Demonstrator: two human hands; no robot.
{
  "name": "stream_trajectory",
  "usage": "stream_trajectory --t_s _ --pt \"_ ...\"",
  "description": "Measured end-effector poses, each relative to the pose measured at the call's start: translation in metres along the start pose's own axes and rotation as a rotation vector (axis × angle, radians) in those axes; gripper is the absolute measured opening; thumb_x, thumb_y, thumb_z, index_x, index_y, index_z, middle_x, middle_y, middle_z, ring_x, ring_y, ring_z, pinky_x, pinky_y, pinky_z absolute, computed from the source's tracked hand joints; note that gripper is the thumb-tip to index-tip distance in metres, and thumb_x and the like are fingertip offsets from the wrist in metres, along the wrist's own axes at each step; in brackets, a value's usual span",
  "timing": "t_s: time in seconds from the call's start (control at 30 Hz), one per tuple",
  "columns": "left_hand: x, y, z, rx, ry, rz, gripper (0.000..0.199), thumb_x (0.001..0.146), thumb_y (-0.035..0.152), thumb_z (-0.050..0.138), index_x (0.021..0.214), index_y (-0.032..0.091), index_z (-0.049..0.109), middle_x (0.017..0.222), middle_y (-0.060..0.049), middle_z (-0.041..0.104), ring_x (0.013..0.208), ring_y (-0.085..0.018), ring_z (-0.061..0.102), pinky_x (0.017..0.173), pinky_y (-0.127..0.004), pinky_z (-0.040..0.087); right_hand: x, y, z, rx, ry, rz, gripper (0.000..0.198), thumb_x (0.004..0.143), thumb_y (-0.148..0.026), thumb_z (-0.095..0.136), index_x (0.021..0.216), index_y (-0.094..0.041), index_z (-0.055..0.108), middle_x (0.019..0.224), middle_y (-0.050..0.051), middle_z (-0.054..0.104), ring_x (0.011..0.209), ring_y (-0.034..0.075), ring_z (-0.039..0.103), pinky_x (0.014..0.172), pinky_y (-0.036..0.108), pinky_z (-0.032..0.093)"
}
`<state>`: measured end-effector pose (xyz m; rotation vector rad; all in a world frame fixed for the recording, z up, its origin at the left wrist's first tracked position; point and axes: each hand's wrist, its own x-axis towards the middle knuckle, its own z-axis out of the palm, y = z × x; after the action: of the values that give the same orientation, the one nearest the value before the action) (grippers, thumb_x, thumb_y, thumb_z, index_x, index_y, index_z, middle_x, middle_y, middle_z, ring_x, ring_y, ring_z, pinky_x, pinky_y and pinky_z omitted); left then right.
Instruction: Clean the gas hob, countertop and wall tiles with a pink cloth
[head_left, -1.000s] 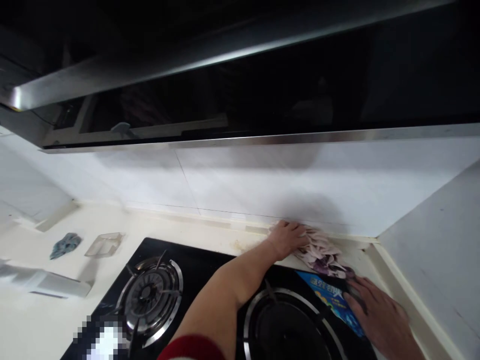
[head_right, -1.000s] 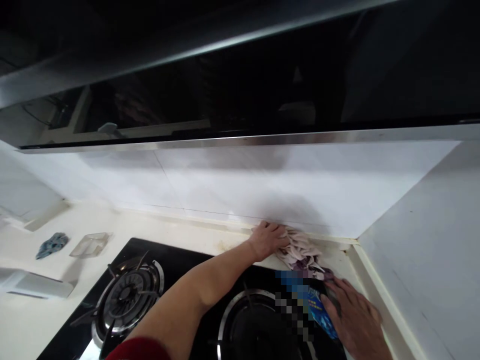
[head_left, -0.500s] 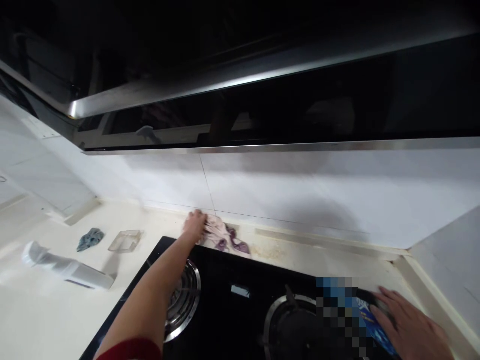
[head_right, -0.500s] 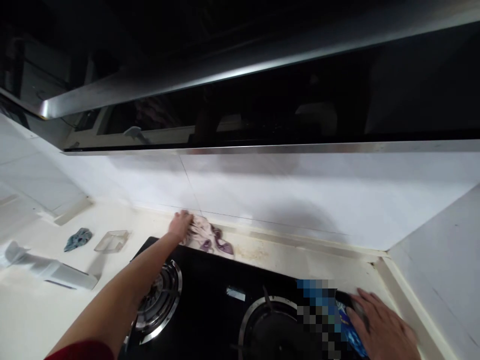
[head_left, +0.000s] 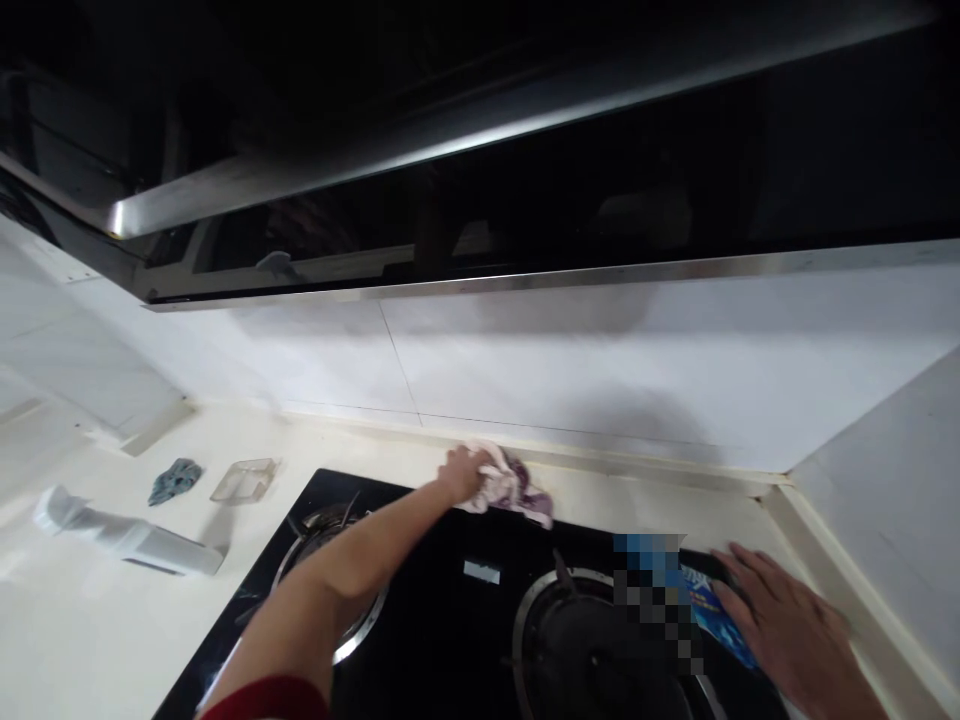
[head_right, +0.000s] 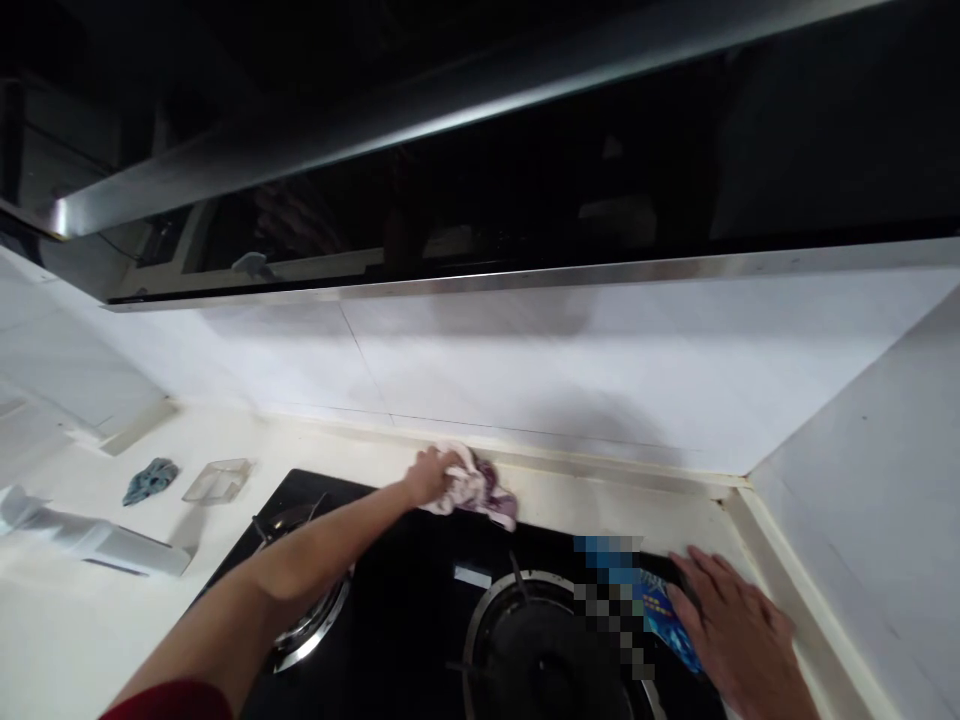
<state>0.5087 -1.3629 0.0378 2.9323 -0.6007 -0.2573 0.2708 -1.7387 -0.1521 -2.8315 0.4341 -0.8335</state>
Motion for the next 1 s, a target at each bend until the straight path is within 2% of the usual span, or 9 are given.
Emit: stream_trajectory --t_s 0.17,0.23,0.3,0.37,0.47,0.57,0.7,0.87,1.0 --pt "0.006 0.141 0.055 -0.106 -0.032 0.167 0.051 0.088 0.037 0.059 0.138 0.035 0.05 0.148 -0.014 0.04 0.135 -0.04 0.039 0.102 -0.062 0.039 -0.001 0.0 0.003 0.088 -0.012 -0.046 0.057 0.086 -0.055 0.032 0.125 -0.026 0.061 0.142 0.01 0.055 0.138 0.032 0.044 0.11 0.057 0.038" --pt "0.001 0.175 0.066 -0.167 -0.054 0.235 0.055 0.086 0.043 0.061 0.14 0.037 0.049 0.15 -0.014 0.04 0.133 -0.042 0.042 0.1 -0.063 0.042 0.004 0.004 0.0 0.141 -0.049 0.01 0.055 0.084 -0.057 0.035 0.119 -0.026 0.064 0.139 0.011 0.058 0.135 0.034 0.047 0.109 0.059 0.039" --pt "-0.011 0.187 0.07 -0.227 -0.049 0.306 0.063 0.085 0.048 0.061 0.145 0.039 0.043 0.152 -0.012 0.04 0.132 -0.04 0.045 0.1 -0.059 0.045 0.016 0.011 -0.008 0.196 -0.096 0.074 0.05 0.082 -0.058 0.039 0.11 -0.028 0.068 0.129 0.011 0.065 0.125 0.035 0.056 0.103 0.057 0.045" --pt "-0.028 0.175 0.067 -0.276 0.004 0.354 0.069 0.088 0.048 0.058 0.152 0.037 0.033 0.154 -0.01 0.041 0.136 -0.034 0.044 0.106 -0.051 0.045 0.037 0.016 -0.021 0.232 -0.124 0.106 0.046 0.082 -0.057 0.038 0.098 -0.028 0.07 0.111 0.012 0.072 0.105 0.033 0.066 0.093 0.052 0.052" --pt "-0.06 0.119 0.059 -0.29 0.134 0.329 0.063 0.096 0.046 0.047 0.153 0.025 0.034 0.155 -0.01 0.042 0.142 -0.026 0.04 0.116 -0.041 0.039 0.075 0.006 -0.044 0.271 -0.096 0.041 0.049 0.085 -0.056 0.033 0.094 -0.025 0.069 0.102 0.013 0.072 0.097 0.031 0.067 0.089 0.047 0.054" --pt "-0.097 0.044 0.055 -0.236 0.193 0.245 0.051 0.098 0.043 0.044 0.141 0.017 0.051 0.152 -0.014 0.046 0.142 -0.027 0.041 0.119 -0.041 0.035 0.111 -0.038 -0.058 0.31 -0.183 -0.133 0.051 0.089 -0.055 0.033 0.111 -0.024 0.068 0.119 0.01 0.068 0.116 0.027 0.061 0.102 0.042 0.048" --pt "-0.138 -0.028 0.068 -0.175 0.199 0.172 0.052 0.094 0.038 0.053 0.139 0.012 0.053 0.153 -0.019 0.043 0.145 -0.036 0.035 0.118 -0.056 0.032 0.141 -0.118 -0.059 0.11 -0.524 -0.201 0.056 0.091 -0.05 0.035 0.131 -0.02 0.059 0.139 0.011 0.059 0.132 0.027 0.05 0.11 0.044 0.038" --pt "-0.151 -0.05 0.096 0.017 0.25 0.324 0.06 0.098 0.047 0.045 0.15 0.017 0.041 0.162 -0.014 0.029 0.151 -0.031 0.022 0.122 -0.052 0.024 0.155 -0.177 -0.057 -0.108 -0.657 -0.152 0.068 0.084 -0.067 0.045 0.128 -0.018 0.062 0.132 0.016 0.063 0.124 0.037 0.055 0.103 0.055 0.038" --pt "-0.145 -0.049 0.104 0.029 0.287 0.343 0.063 0.1 0.053 0.037 0.153 0.019 0.036 0.165 -0.012 0.022 0.153 -0.028 0.016 0.124 -0.05 0.019 0.154 -0.207 -0.056 -0.163 -0.676 -0.221 0.053 0.086 -0.053 0.047 0.118 -0.016 0.067 0.117 0.016 0.069 0.112 0.032 0.062 0.095 0.045 0.043"
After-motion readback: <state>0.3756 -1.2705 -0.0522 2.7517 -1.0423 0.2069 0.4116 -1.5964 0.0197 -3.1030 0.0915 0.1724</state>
